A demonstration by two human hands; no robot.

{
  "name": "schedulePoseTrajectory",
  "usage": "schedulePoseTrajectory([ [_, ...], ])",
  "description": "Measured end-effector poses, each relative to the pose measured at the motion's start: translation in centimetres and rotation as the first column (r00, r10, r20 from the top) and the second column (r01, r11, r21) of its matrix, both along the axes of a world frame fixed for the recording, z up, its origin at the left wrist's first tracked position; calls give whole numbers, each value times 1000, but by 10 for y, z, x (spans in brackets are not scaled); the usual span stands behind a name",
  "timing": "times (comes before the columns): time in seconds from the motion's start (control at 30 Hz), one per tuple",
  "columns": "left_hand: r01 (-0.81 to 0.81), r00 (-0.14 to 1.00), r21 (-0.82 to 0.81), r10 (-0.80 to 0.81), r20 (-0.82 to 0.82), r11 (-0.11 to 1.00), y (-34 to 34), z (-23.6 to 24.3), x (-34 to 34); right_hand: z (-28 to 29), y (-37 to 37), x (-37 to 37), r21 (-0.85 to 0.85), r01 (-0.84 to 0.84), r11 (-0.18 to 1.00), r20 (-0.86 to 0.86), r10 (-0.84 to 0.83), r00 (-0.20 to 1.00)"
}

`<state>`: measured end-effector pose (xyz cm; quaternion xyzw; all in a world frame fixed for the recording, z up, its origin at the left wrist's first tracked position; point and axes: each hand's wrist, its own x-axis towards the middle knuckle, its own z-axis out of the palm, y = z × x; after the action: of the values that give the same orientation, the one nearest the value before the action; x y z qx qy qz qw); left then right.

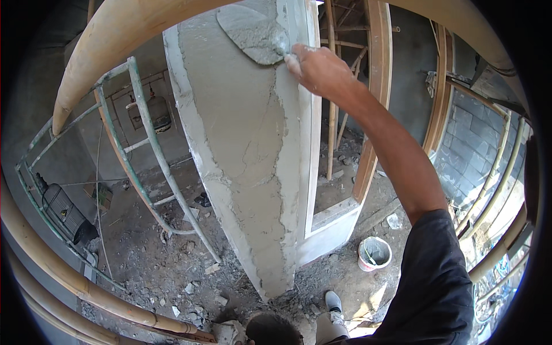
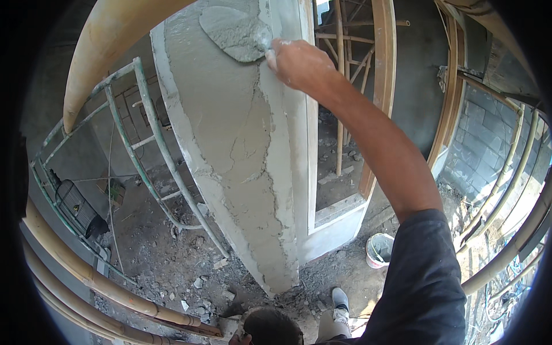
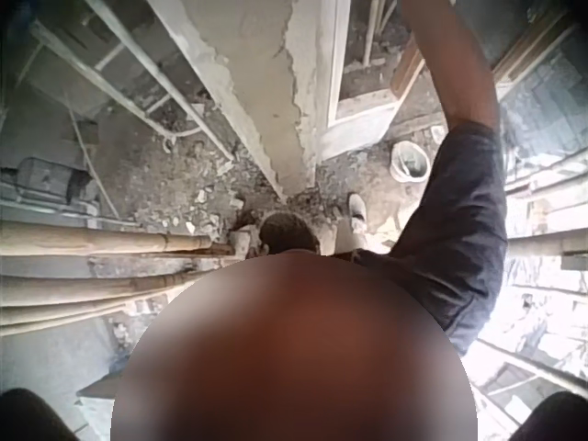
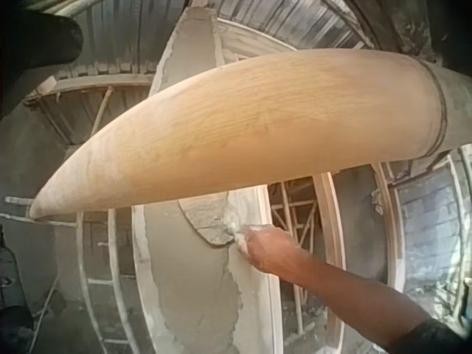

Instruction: The person applies plaster to an interior wall pillar with a trowel, smoothing the plaster onto the surface.

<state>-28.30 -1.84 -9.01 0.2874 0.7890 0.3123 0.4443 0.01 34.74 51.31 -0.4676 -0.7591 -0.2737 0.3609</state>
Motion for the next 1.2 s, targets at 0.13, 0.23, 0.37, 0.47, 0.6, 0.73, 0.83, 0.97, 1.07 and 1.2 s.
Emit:
schedulePoseTrajectory([
  [0.13,7,996,28,-10,89,1000,-8,-63,-27,-77,-4,-9,-75,-66,995,-68,61,996],
  [0.23,7,999,138,-11,31,990,-6,-48,-27,-132,1,-12,-83,-108,991,-124,97,987],
  [0.37,-94,986,196,65,152,976,-12,-33,-31,-189,-10,-21,-236,-123,964,-167,84,982],
  [0.47,-214,975,233,195,104,949,-24,-67,-43,-230,-21,-38,-392,-140,909,-199,65,978],
  [0.6,-76,996,182,65,69,980,-25,-41,-43,-308,-27,-33,-461,-177,870,-254,62,965],
  [0.73,-90,995,123,94,-25,988,-27,5,-35,-361,-45,-25,-585,-185,790,-225,62,972],
  [0.83,-100,994,175,89,69,979,-30,21,-35,-356,-55,-31,-591,-228,774,-315,39,948],
  [0.97,-101,971,232,146,-187,968,-23,57,-21,-290,-54,-32,-392,-239,889,-399,69,914],
  [1.07,-184,973,279,215,-87,942,-26,47,-29,-223,-38,-39,-230,-234,945,-286,164,944],
  [1.2,-161,976,218,188,-111,962,-18,54,-25,-185,-22,-39,-222,-160,962,-93,142,985],
])
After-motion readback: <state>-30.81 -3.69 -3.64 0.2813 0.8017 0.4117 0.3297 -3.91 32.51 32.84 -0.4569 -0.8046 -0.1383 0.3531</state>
